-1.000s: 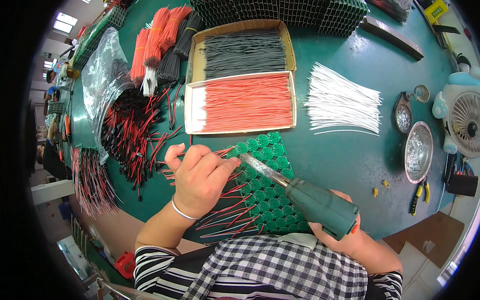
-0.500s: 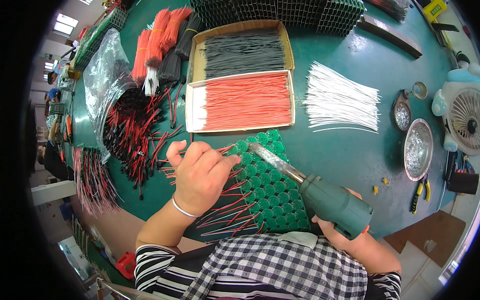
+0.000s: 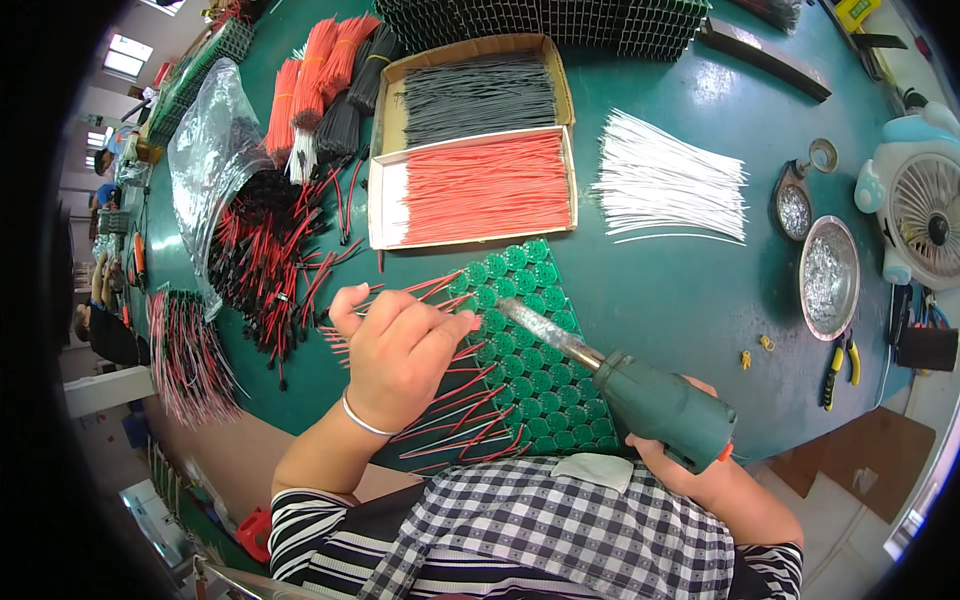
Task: The person attaches red and black wires to green LED circuit panels using a hot glue gun.
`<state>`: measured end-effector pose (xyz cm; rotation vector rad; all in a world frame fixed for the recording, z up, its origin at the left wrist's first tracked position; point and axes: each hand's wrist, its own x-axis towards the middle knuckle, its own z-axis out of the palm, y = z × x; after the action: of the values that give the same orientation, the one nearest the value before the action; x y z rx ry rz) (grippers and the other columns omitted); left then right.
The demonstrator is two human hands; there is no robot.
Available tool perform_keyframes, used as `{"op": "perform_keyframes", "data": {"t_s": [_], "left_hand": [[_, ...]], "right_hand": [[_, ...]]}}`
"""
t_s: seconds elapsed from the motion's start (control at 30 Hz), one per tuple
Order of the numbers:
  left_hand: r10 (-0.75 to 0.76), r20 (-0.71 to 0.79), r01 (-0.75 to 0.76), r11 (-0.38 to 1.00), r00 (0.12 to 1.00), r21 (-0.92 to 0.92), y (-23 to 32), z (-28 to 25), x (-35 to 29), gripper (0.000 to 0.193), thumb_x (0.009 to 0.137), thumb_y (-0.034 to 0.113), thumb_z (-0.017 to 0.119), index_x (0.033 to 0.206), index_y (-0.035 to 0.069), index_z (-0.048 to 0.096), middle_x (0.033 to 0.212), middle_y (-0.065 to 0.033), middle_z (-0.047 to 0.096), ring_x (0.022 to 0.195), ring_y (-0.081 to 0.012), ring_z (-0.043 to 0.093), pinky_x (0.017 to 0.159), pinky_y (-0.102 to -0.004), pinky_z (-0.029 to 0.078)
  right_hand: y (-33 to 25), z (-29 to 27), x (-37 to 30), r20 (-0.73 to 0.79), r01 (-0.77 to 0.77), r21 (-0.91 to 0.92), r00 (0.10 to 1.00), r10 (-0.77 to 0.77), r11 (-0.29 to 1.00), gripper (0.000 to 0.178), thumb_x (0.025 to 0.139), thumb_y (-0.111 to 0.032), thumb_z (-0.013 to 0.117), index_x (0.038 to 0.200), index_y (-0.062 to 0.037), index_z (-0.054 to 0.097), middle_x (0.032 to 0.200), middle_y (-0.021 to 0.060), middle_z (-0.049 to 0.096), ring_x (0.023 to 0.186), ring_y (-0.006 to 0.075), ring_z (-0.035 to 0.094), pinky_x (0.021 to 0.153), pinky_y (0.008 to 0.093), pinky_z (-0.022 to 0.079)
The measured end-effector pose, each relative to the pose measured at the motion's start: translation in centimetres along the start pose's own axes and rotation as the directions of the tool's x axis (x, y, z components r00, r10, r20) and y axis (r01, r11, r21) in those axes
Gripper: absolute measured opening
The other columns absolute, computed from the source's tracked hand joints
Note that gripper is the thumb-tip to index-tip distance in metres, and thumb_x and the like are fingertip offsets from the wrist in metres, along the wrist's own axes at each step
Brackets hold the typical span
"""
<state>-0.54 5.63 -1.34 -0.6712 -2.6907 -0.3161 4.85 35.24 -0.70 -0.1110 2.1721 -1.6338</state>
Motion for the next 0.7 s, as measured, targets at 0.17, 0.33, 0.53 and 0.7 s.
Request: {"op": "perform_keyframes", "data": {"t_s": [0.17, 0.33, 0.53, 0.7], "left_hand": [[0.009, 0.015, -0.009, 1.000, 1.000, -0.017, 0.0, 0.5, -0.5, 0.008, 0.073, 0.014, 0.068, 0.080, 0.018, 0.070, 0.068, 0.0083, 0.052, 0.073, -0.0112, 0.050, 0.093, -0.0430, 0.024], [0.012, 0.034, -0.012, 1.000, 0.999, -0.008, 0.1, 0.6, -0.5, 0.008, 0.072, 0.014, 0.069, 0.080, 0.018, 0.070, 0.068, 0.0077, 0.051, 0.074, -0.0114, 0.050, 0.093, -0.0430, 0.024], [0.014, 0.037, -0.013, 1.000, 0.999, -0.003, 0.0, 0.7, -0.6, 0.009, 0.072, 0.015, 0.069, 0.081, 0.017, 0.070, 0.068, 0.0071, 0.050, 0.074, -0.0117, 0.050, 0.092, -0.0429, 0.024], [0.012, 0.036, -0.011, 1.000, 0.999, -0.004, 0.1, 0.8, -0.5, 0.009, 0.073, 0.014, 0.069, 0.081, 0.017, 0.070, 0.068, 0.0064, 0.049, 0.074, -0.0120, 0.050, 0.092, -0.0429, 0.024]], "right_hand": [[-0.1, 0.1, -0.2, 0.023, -0.072, -0.095, 0.997, 0.075, 0.993, 0.028, 0.073, -0.007, 0.065, 0.101, -0.0037, 0.065, 0.102, 0.0109, 0.065, 0.094, 0.0302, 0.060, 0.087, 0.0404, 0.045], [0.2, -0.2, 0.4, 0.118, 0.118, -0.274, 0.989, -0.088, 0.954, 0.029, 0.075, -0.008, 0.065, 0.104, -0.0045, 0.065, 0.106, 0.0106, 0.065, 0.100, 0.0293, 0.058, 0.091, 0.0394, 0.043], [-0.1, 1.1, 1.2, 0.017, 0.211, -0.310, 0.976, -0.216, 0.927, 0.027, 0.068, 0.005, 0.050, 0.092, 0.0007, 0.062, 0.067, 0.0060, 0.063, 0.062, 0.0199, 0.061, 0.067, 0.0351, 0.051], [-0.3, 1.2, 1.4, 0.029, 0.260, -0.308, 0.964, -0.265, 0.915, 0.026, 0.069, 0.005, 0.050, 0.092, 0.0008, 0.062, 0.066, 0.0056, 0.062, 0.059, 0.0181, 0.060, 0.062, 0.0330, 0.050]]}}
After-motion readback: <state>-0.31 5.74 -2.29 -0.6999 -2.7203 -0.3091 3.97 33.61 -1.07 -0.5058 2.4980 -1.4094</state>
